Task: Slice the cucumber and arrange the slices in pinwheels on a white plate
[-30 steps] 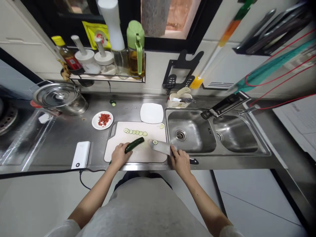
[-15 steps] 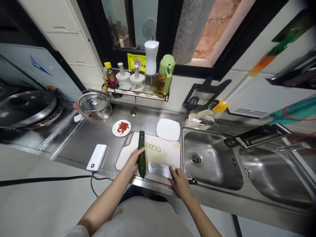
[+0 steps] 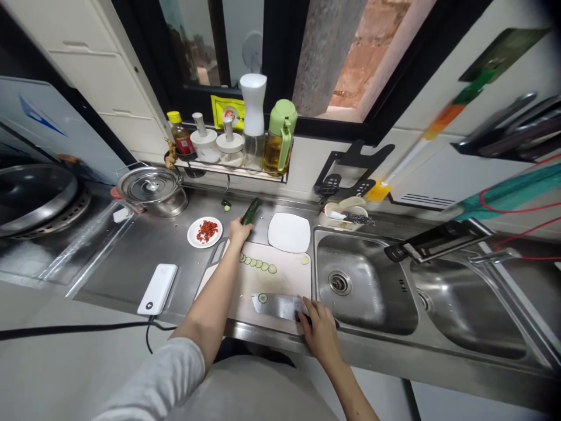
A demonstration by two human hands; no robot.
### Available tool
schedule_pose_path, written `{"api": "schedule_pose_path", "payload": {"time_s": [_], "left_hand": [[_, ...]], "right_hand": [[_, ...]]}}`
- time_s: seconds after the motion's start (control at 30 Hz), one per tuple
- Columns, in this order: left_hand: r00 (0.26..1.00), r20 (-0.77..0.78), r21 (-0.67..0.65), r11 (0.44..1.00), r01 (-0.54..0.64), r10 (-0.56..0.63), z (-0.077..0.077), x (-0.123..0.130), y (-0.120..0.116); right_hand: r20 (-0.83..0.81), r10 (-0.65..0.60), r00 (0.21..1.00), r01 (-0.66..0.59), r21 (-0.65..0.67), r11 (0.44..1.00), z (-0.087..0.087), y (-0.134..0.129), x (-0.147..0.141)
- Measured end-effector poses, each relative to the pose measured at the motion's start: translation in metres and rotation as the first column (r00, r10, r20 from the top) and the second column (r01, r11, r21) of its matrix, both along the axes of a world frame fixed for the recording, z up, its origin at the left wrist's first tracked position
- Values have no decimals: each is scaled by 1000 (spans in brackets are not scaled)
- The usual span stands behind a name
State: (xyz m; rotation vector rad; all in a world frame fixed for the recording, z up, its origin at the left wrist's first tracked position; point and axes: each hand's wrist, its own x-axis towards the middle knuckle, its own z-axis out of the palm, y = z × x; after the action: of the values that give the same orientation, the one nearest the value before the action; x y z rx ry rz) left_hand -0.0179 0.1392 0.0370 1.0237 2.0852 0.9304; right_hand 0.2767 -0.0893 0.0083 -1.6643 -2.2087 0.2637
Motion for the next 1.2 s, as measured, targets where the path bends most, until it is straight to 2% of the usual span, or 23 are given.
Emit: {"api": "schedule_pose_path", "payload": {"time_s": [0.1, 0.23, 0.47, 0.63, 0.73, 0.83, 0.93, 1.07, 1.2], "left_hand": [[951, -289, -155, 986, 65, -109, -6, 0, 25], [874, -430, -276, 955, 114, -228, -20, -3, 41], [803, -498, -365, 919, 149, -328, -37, -22, 48], [797, -499, -331, 925, 187, -340, -43, -31, 50], [789, -499, -317, 923, 218, -358, -43, -33, 51], [786, -490, -300, 920, 253, -376, -41, -32, 43], [776, -527, -228, 937, 264, -347, -38, -26, 27], [773, -558, -139, 952, 272, -302, -31, -21, 5], [842, -505, -1, 976, 219, -189, -20, -14, -28]], "right_hand": [[-33, -30, 999, 31, 18, 999, -1, -5, 9], [-72, -59, 996, 59, -2, 998, -3, -14, 23], [-100, -62, 993, 55, -68, 996, -7, -18, 27], [-96, -64, 993, 53, -116, 992, -2, -10, 20], [-64, -8, 998, -3, -160, 987, 4, -7, 15], [-7, 90, 996, -89, -226, 970, 7, -6, 9], [34, 159, 987, -144, -279, 950, 6, -4, 1], [91, 168, 982, -132, -309, 942, -1, 0, -7], [158, 163, 974, -105, -324, 940, -6, 2, -9]]}}
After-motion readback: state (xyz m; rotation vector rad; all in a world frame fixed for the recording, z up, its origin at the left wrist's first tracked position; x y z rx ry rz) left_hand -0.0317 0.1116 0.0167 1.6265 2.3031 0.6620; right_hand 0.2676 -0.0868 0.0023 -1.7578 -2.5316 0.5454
